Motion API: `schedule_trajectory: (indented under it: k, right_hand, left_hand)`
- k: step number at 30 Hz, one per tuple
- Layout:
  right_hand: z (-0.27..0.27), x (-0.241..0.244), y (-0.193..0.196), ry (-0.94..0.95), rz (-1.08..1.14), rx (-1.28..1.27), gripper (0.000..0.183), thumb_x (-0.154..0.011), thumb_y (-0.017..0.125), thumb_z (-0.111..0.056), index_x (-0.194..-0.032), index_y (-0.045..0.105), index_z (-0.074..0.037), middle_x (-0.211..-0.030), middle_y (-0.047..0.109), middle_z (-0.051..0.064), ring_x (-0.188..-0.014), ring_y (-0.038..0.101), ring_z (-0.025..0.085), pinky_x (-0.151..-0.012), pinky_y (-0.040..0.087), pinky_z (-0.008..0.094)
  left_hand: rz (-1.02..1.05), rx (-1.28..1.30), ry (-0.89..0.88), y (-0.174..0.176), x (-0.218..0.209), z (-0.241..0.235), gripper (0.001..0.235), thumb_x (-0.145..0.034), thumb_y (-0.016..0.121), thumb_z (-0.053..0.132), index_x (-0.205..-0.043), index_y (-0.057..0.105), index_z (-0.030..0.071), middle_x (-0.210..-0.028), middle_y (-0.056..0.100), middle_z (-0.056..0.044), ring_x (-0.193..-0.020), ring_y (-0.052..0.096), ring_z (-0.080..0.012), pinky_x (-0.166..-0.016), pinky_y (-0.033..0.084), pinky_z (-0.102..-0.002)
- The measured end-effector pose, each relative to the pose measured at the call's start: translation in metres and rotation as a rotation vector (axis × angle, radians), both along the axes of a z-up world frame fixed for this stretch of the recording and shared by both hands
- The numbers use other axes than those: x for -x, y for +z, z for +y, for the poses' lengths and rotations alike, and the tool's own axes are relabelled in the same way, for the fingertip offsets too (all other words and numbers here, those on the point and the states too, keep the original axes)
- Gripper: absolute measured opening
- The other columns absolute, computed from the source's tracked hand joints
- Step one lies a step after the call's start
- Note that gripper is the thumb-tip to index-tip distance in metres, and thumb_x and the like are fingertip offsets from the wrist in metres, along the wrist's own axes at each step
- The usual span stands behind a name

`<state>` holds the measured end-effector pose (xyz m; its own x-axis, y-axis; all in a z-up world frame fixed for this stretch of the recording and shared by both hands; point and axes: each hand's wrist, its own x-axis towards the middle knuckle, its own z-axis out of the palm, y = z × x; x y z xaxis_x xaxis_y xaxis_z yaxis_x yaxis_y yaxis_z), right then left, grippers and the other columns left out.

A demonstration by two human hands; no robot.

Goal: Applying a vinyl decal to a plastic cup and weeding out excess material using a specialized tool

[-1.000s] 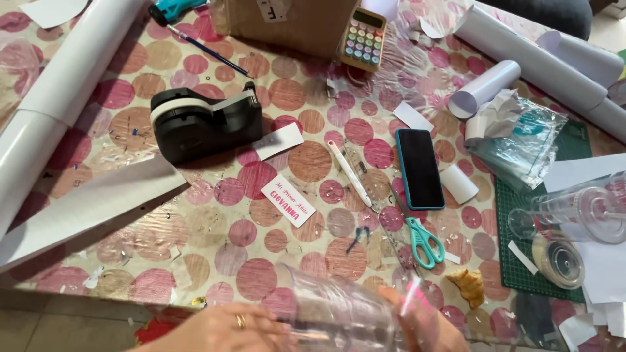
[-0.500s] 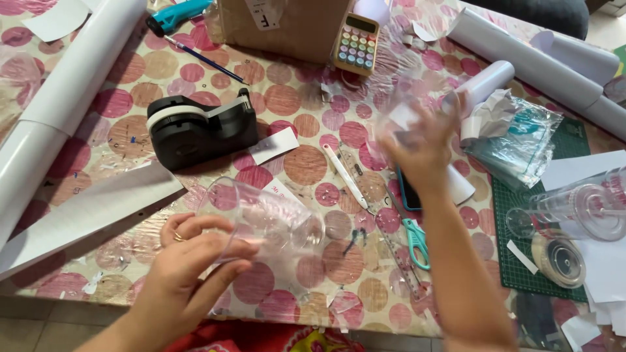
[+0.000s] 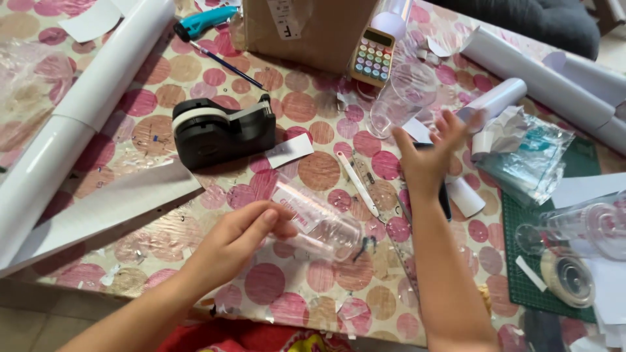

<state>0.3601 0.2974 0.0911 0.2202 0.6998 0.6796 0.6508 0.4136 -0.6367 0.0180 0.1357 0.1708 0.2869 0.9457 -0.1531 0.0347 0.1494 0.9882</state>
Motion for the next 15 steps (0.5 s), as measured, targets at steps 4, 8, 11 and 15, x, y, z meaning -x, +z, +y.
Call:
schedule_trajectory:
  k: [4,8,11,15]
  right_hand:
    - [-0.083,0.051,0.057,0.301,0.159,-0.002,0.115,-0.093,0.086,0.012,-0.169,0.005,-0.02,-0.121,0.063,0.015,-0.102,0.065,0.019,-0.103,0.055,0.029]
    - [-0.125,0.07,0.065,0.551,0.036,0.24,0.128,-0.073,0.092,-0.003,-0.165,0.003,-0.005,-0.123,0.073,0.019,-0.108,0.073,0.03,-0.103,0.055,0.039]
    - [-0.131,0.069,0.05,0.543,0.031,0.224,0.136,-0.068,0.097,-0.008,-0.165,0.002,-0.005,-0.127,0.073,0.017,-0.112,0.071,0.028,-0.103,0.054,0.036]
    - [-0.129,0.073,0.041,0.479,0.111,0.08,0.134,-0.067,0.098,-0.006,-0.165,0.006,-0.006,-0.124,0.071,0.021,-0.108,0.068,0.027,-0.095,0.056,0.035]
  left_hand:
    - [-0.222,-0.207,0.004,-0.009,-0.019,0.011,0.034,-0.103,0.047,0.018,-0.11,0.073,-0.002,-0.082,0.076,-0.013,-0.082,0.071,-0.0213,-0.084,0.059,-0.044]
    - [-0.116,-0.31,-0.049,-0.015,-0.035,0.027,0.03,-0.102,0.051,0.02,-0.111,0.075,0.004,-0.082,0.078,-0.015,-0.084,0.071,-0.0201,-0.082,0.058,-0.044]
    - [-0.08,-0.438,-0.086,-0.019,-0.044,0.04,0.026,-0.101,0.054,0.02,-0.108,0.076,0.009,-0.083,0.079,-0.013,-0.083,0.074,-0.0227,-0.079,0.059,-0.042]
    - [-0.03,-0.709,0.044,-0.03,-0.054,0.065,0.015,-0.093,0.072,0.024,-0.105,0.076,0.016,-0.093,0.077,-0.007,-0.093,0.074,-0.0258,-0.083,0.057,-0.039]
